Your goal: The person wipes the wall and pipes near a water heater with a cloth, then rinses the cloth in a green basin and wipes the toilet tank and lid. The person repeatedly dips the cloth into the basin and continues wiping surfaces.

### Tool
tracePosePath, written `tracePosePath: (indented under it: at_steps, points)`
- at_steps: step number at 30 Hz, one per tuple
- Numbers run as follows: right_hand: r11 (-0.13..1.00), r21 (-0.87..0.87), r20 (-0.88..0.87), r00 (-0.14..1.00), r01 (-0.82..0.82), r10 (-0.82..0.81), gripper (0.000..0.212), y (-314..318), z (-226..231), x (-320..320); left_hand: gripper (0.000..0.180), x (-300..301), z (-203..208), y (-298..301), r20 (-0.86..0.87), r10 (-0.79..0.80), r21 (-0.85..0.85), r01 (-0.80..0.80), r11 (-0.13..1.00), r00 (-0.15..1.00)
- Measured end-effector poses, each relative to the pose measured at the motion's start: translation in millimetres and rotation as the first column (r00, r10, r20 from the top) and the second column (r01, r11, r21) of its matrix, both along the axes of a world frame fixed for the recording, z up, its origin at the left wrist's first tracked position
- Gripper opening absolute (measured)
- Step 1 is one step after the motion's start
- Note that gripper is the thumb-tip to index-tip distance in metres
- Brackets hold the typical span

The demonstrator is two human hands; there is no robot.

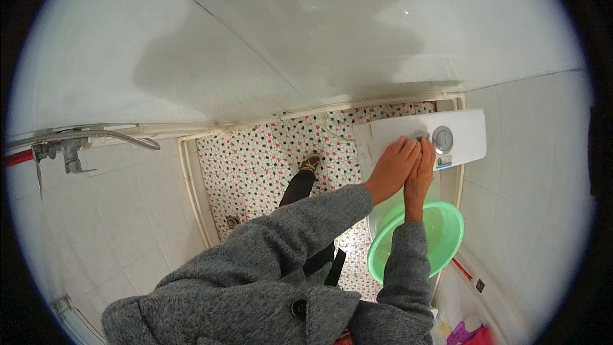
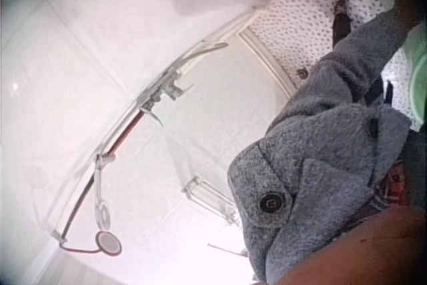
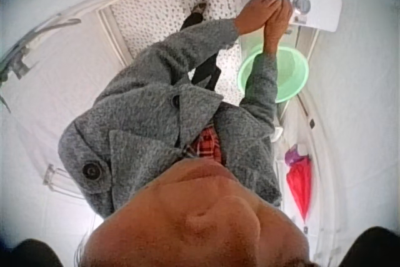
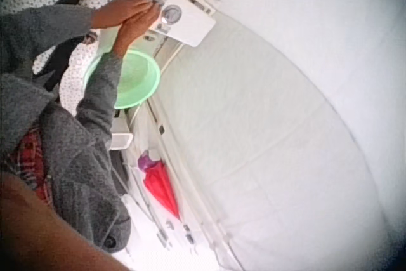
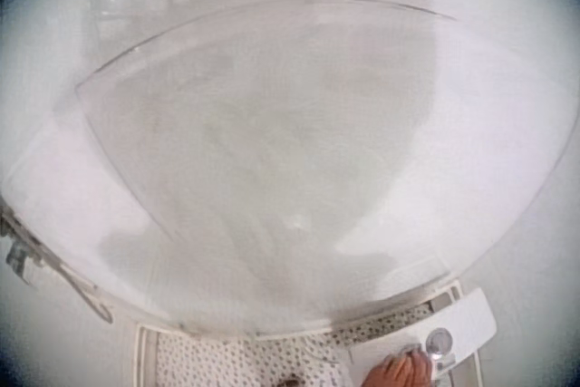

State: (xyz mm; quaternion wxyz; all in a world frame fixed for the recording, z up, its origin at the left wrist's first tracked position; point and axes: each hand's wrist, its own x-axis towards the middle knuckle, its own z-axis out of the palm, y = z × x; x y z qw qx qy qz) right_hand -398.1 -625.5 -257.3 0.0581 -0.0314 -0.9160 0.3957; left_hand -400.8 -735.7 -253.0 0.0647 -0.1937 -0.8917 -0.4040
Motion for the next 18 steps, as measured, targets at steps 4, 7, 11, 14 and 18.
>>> tracePosePath:
  at_steps: [4, 7, 11, 14, 18]
  points:
    - [0.999, -0.011, -0.012, 0.999, -0.030, 0.030, 0.037, -21, 2, 21, 0.045, 22, -1, -24, 0.012, -0.015, -0.033, 0.015, 0.999, 1.000]
    - [0.998, -0.013, -0.017, 0.998, -0.053, 0.053, 0.037, -23, 0, 20, 0.046, 22, -8, -26, -0.021, 0.028, -0.040, -0.029, 0.999, 0.999]
    - [0.995, 0.088, -0.132, 0.990, -0.036, 0.047, 0.041, -2, -12, -8, 0.043, -7, -7, 2, -0.010, 0.046, -0.057, -0.046, 0.997, 0.999]
    - [0.982, 0.185, -0.214, 0.977, 0.046, -0.005, 0.041, 14, -20, -34, 0.040, -36, -6, 25, -0.085, 0.076, -0.166, -0.090, 0.982, 0.993]
    - [0.876, 0.445, -0.150, 0.980, 0.187, -0.133, 0.036, 9, -1, -41, 0.041, -49, -6, 28, -0.058, 0.069, -0.169, -0.078, 0.982, 0.996]
